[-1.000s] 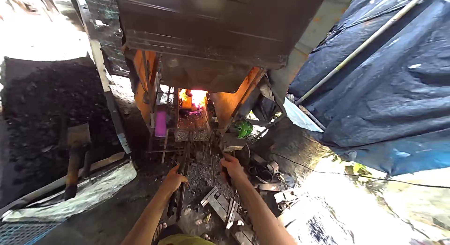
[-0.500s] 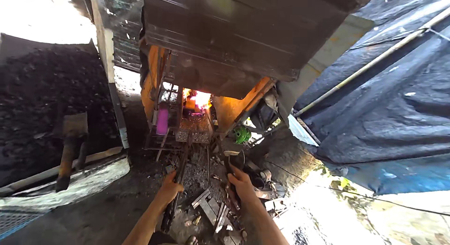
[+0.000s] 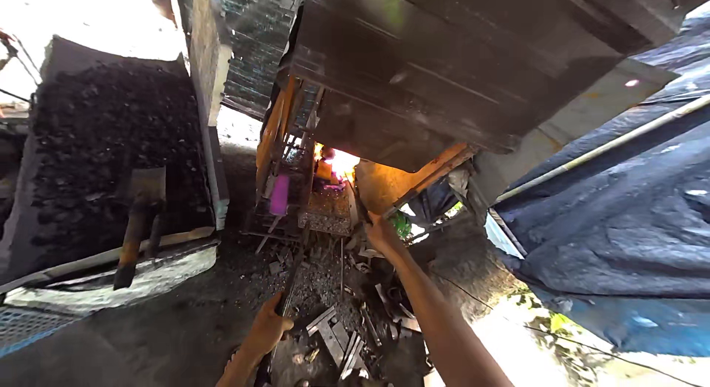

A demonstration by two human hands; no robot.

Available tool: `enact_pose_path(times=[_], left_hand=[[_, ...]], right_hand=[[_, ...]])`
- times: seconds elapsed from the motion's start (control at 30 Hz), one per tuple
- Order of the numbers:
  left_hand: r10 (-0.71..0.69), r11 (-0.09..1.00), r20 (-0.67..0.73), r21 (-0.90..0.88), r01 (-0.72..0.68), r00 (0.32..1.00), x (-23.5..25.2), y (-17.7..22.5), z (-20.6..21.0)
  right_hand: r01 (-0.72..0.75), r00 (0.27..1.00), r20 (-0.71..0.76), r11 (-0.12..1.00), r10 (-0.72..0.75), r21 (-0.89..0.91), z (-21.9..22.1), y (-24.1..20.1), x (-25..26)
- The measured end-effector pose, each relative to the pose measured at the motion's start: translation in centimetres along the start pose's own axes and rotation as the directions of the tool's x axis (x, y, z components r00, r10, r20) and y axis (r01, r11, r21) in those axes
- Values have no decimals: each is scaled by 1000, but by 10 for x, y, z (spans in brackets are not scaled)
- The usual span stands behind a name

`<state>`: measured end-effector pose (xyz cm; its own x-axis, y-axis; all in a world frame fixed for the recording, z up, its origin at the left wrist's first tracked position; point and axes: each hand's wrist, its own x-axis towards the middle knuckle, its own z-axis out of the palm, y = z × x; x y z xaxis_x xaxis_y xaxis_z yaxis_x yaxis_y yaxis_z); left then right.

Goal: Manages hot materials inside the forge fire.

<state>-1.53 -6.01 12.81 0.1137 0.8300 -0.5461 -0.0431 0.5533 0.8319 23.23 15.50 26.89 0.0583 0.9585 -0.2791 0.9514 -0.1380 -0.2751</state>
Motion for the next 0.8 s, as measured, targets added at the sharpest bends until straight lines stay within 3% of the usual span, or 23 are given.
enact_pose_path(times=[0.1,0.17,0.27,0.47,0.63,0.7,0.8], left_hand=[[1,1000,-8,24,0,1000,0,7,-8],[12,999,-19,47,-11,1000,5,11,-12],[12,999,-26,54,-10,1000,11,18,-8],[13,1000,-2,-16,-14,1000,19,23,-3],[3,1000,19,22,-3,1000,27,28,10],[4,1000,24,24,-5,1000,26,34,13],[6,999,27,42,-7,1000,22,32,20]], right_hand=[[-27,999,-38,999,25,-42,-15,-10,-2],[-31,999,-25,997,29,-71,-28,-15,34],[-24,1000,3,992,25,-126,-14,2,74],[-74,996,-34,990,79,122,29,35,-15],[-116,993,40,949,109,294,44,70,-15],[-111,994,34,902,107,417,53,76,-43],[-111,993,22,896,113,431,55,85,-89]])
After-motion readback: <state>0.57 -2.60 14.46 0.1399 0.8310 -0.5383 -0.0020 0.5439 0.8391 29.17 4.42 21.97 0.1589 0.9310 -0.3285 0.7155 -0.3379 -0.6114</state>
